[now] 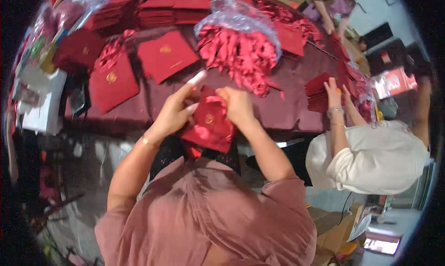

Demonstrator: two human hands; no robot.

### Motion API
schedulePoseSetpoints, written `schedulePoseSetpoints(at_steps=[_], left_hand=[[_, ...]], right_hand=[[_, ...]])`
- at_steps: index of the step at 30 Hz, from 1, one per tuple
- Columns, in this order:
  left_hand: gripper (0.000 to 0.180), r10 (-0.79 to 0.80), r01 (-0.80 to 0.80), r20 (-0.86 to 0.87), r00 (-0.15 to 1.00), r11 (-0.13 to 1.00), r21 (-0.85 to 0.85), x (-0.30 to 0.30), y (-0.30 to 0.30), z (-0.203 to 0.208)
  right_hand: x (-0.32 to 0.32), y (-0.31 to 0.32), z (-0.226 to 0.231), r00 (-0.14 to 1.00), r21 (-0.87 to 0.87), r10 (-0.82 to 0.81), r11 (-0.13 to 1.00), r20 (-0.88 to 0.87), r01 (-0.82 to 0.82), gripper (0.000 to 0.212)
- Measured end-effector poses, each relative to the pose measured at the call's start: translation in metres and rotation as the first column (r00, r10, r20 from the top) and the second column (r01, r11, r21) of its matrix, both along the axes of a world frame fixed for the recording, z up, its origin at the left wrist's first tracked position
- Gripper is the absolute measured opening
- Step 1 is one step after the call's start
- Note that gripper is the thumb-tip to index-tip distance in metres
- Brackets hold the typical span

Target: The person attaches ribbons to red gift bags by hand, tying ribbon handles onto each bag.

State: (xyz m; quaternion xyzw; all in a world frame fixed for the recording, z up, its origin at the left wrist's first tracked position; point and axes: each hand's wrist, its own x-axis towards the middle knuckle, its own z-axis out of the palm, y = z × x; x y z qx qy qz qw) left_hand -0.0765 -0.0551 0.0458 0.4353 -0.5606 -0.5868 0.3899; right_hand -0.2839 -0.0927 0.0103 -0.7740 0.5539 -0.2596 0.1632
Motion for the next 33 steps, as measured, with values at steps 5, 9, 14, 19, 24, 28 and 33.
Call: schedulePoseSetpoints(at_steps=[5, 9, 14, 19, 24, 28, 33], left_hand=[[0.080, 0.112, 0.055, 0.287, 0.951, 0.855, -0.516, -0.006, -0.015, -0.003], [0.076, -0.110, 0.353, 0.481, 0.870, 0.820, -0.451, 0.008, -0.019, -0.003], [0.060, -0.053, 0.190, 0.346, 0.937, 0.906, -0.378, 0.019, -0.011, 0.002], [0.050, 0.261, 0.025, 0.328, 0.908, 0.747, -0.664, 0.016, 0.012, 0.001], [0.084, 0.016, 0.243, 0.411, 0.911, 0.786, -0.568, 0.014, 0.026, -0.007], [0.090, -0.161, 0.265, 0.301, 0.940, 0.900, -0.345, 0.007, 0.030, -0.008], [0.074, 0.022, 0.227, 0.459, 0.888, 0.847, -0.481, 0.003, 0.039, -0.009]], right_hand=[[-0.006, 0.001, 0.002, 0.992, -0.104, 0.112, 0.989, 0.065, -0.105, 0.011], [-0.013, -0.007, 0.002, 0.994, -0.384, 0.105, 0.917, -0.026, -0.107, 0.029], [-0.021, -0.006, 0.008, 0.992, -0.352, 0.056, 0.936, 0.110, -0.014, 0.036], [-0.017, -0.005, 0.008, 0.978, -0.287, 0.012, 0.957, 0.209, 0.050, 0.036], [-0.014, -0.006, 0.002, 0.980, -0.305, -0.001, 0.950, 0.199, 0.063, 0.036], [-0.011, -0.004, -0.005, 0.992, -0.370, -0.002, 0.928, 0.129, 0.050, 0.036], [-0.011, 0.000, -0.003, 0.997, -0.409, 0.016, 0.912, 0.074, 0.016, 0.036]])
